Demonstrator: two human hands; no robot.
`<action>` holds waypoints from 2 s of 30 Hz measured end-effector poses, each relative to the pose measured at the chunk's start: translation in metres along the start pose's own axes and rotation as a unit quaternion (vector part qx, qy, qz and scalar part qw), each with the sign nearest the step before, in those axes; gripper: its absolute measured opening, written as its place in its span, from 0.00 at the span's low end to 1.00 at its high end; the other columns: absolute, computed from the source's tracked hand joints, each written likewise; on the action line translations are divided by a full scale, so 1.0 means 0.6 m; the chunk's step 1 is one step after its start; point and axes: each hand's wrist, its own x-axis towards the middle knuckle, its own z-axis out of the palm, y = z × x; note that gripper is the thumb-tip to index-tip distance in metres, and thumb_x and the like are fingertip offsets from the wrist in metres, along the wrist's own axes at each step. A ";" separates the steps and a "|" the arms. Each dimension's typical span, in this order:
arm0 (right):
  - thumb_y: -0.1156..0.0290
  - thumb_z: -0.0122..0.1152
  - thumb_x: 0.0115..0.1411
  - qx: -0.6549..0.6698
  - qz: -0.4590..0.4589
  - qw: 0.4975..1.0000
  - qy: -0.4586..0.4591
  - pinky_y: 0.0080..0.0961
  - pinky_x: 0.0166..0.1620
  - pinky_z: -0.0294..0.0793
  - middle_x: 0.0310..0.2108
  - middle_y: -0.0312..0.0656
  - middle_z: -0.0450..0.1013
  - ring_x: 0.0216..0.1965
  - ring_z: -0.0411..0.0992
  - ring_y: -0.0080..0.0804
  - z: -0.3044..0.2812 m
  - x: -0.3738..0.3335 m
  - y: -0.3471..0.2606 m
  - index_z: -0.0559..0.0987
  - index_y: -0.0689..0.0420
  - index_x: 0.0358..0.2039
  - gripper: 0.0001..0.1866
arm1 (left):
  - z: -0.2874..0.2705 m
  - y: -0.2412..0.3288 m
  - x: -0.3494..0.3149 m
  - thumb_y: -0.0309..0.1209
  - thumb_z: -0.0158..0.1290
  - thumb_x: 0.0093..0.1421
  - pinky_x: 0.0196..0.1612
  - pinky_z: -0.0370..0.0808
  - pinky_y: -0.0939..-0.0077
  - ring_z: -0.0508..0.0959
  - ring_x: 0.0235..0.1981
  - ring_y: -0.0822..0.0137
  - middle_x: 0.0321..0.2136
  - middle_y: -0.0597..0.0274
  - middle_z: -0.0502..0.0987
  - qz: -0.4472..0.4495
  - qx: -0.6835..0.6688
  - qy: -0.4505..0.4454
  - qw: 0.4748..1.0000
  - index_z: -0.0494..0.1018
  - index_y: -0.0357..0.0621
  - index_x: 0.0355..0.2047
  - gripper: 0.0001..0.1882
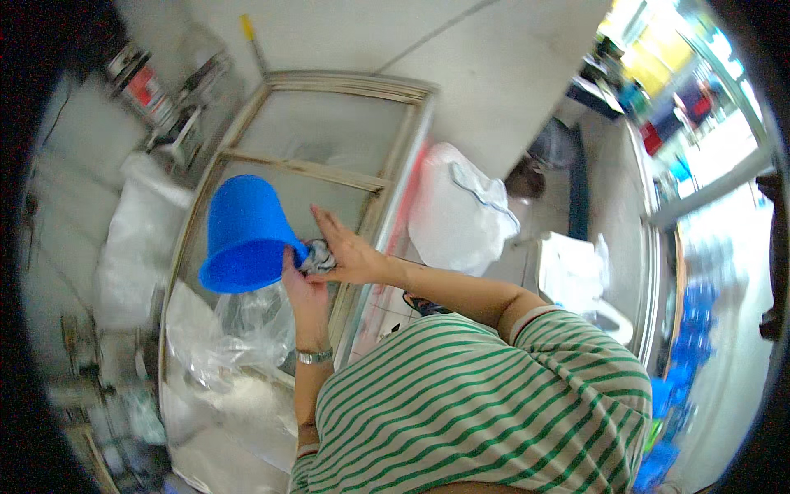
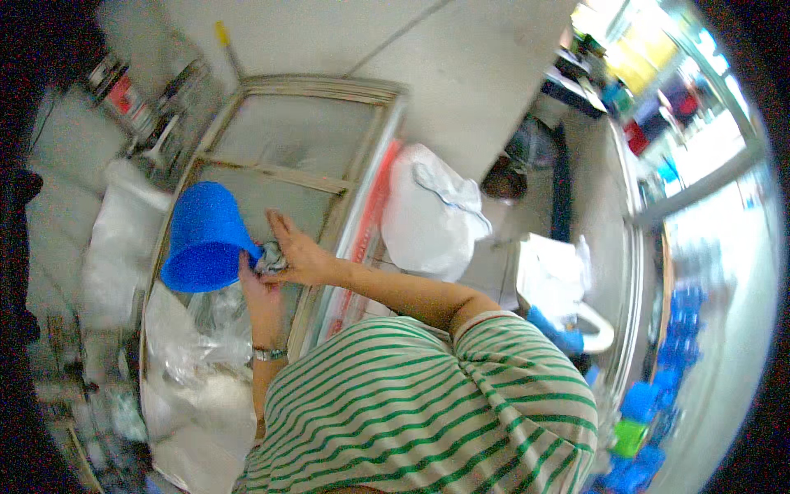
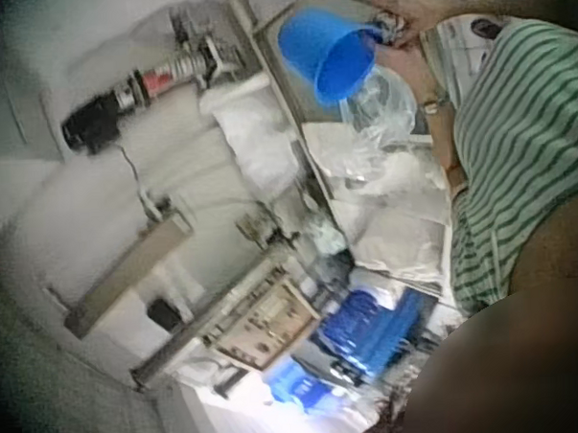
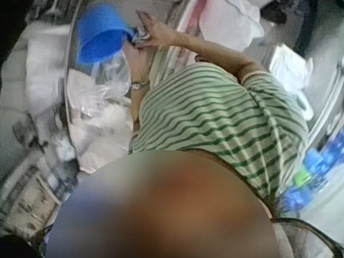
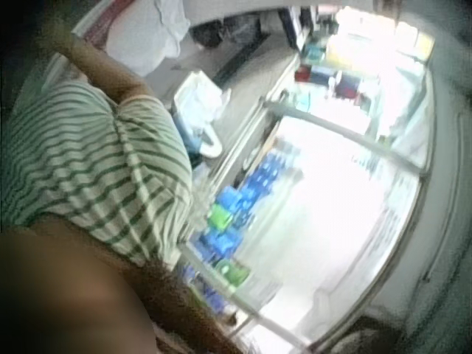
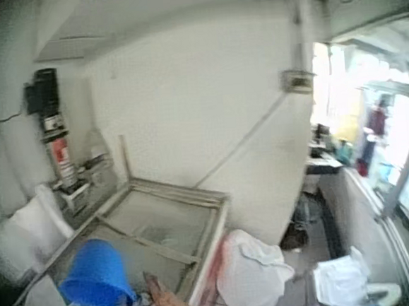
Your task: The person scoops ice from a chest freezer into a plastic bag using a blue scoop, then writes on a notepad at a counter. The person continues scooping ice into the bag and places it on the counter.
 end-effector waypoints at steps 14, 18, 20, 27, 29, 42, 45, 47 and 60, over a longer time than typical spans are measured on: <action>0.58 0.66 0.56 -0.016 0.315 0.938 0.144 0.28 0.34 0.73 0.28 0.39 0.77 0.27 0.72 0.26 -0.269 -0.261 -0.048 0.78 0.60 0.37 0.18 | 0.134 -0.151 -0.013 0.53 0.52 0.60 0.54 0.64 0.66 0.70 0.47 0.63 0.45 0.56 0.72 0.065 0.485 -0.469 0.735 0.67 0.37 0.51 0.31; 0.55 0.60 0.61 0.107 0.412 0.846 0.323 0.18 0.32 0.70 0.30 0.32 0.74 0.29 0.69 0.17 -0.361 -0.362 -0.037 0.77 0.59 0.41 0.19 | 0.229 -0.181 0.017 0.47 0.54 0.59 0.47 0.70 0.65 0.75 0.42 0.58 0.39 0.50 0.75 0.182 0.588 -0.472 0.631 0.78 0.42 0.41 0.21; 0.59 0.60 0.61 0.135 0.436 0.798 0.393 0.20 0.33 0.70 0.31 0.33 0.75 0.30 0.69 0.18 -0.395 -0.409 -0.037 0.78 0.59 0.40 0.16 | 0.268 -0.212 0.037 0.46 0.54 0.58 0.51 0.68 0.65 0.75 0.46 0.55 0.41 0.49 0.76 0.254 0.623 -0.430 0.602 0.80 0.43 0.38 0.19; 0.63 0.62 0.60 0.028 0.410 0.816 0.406 0.20 0.37 0.70 0.31 0.34 0.75 0.33 0.70 0.20 -0.500 -0.468 0.035 0.76 0.61 0.40 0.14 | 0.345 -0.407 0.156 0.46 0.53 0.57 0.43 0.74 0.58 0.76 0.40 0.46 0.40 0.44 0.75 0.397 0.747 -0.373 0.382 0.81 0.43 0.31 0.18; 0.66 0.63 0.59 -0.001 0.401 0.835 0.377 0.21 0.39 0.71 0.32 0.35 0.75 0.34 0.71 0.22 -0.545 -0.463 0.098 0.75 0.61 0.40 0.13 | 0.346 -0.464 0.203 0.43 0.52 0.58 0.43 0.76 0.59 0.78 0.41 0.46 0.40 0.42 0.75 0.340 0.810 -0.366 0.307 0.81 0.41 0.28 0.18; 0.49 0.60 0.58 0.563 0.583 0.551 -0.200 0.15 0.13 0.63 0.23 0.38 0.73 0.17 0.69 0.23 -0.557 -0.278 0.483 0.75 0.56 0.36 0.21 | 0.311 -0.476 0.241 0.17 0.51 0.41 0.57 0.67 0.66 0.69 0.55 0.47 0.56 0.33 0.64 0.113 0.824 -0.266 0.488 0.45 0.29 0.64 0.47; 0.53 0.61 0.58 0.611 0.605 0.467 -0.209 0.20 0.16 0.68 0.23 0.38 0.73 0.18 0.70 0.25 -0.437 -0.262 0.547 0.75 0.53 0.32 0.16 | 0.300 -0.455 0.195 0.19 0.53 0.42 0.61 0.63 0.67 0.65 0.60 0.49 0.60 0.31 0.56 0.121 0.801 -0.248 0.530 0.42 0.28 0.64 0.49; 0.56 0.61 0.58 0.583 0.610 0.523 -0.122 0.24 0.18 0.70 0.22 0.37 0.72 0.18 0.70 0.26 -0.365 -0.248 0.607 0.74 0.53 0.31 0.14 | 0.292 -0.441 0.169 0.19 0.54 0.43 0.61 0.63 0.67 0.64 0.60 0.49 0.61 0.31 0.54 0.104 0.782 -0.219 0.575 0.42 0.26 0.64 0.49; 0.67 0.63 0.48 -0.694 -0.009 0.492 -0.525 0.39 0.36 0.73 0.35 0.40 0.78 0.39 0.76 0.38 -0.673 -0.154 0.696 0.83 0.50 0.33 0.10 | 0.227 -0.330 0.167 0.26 0.62 0.45 0.49 0.72 0.61 0.72 0.51 0.50 0.53 0.46 0.69 0.028 0.871 -0.184 0.454 0.66 0.43 0.56 0.35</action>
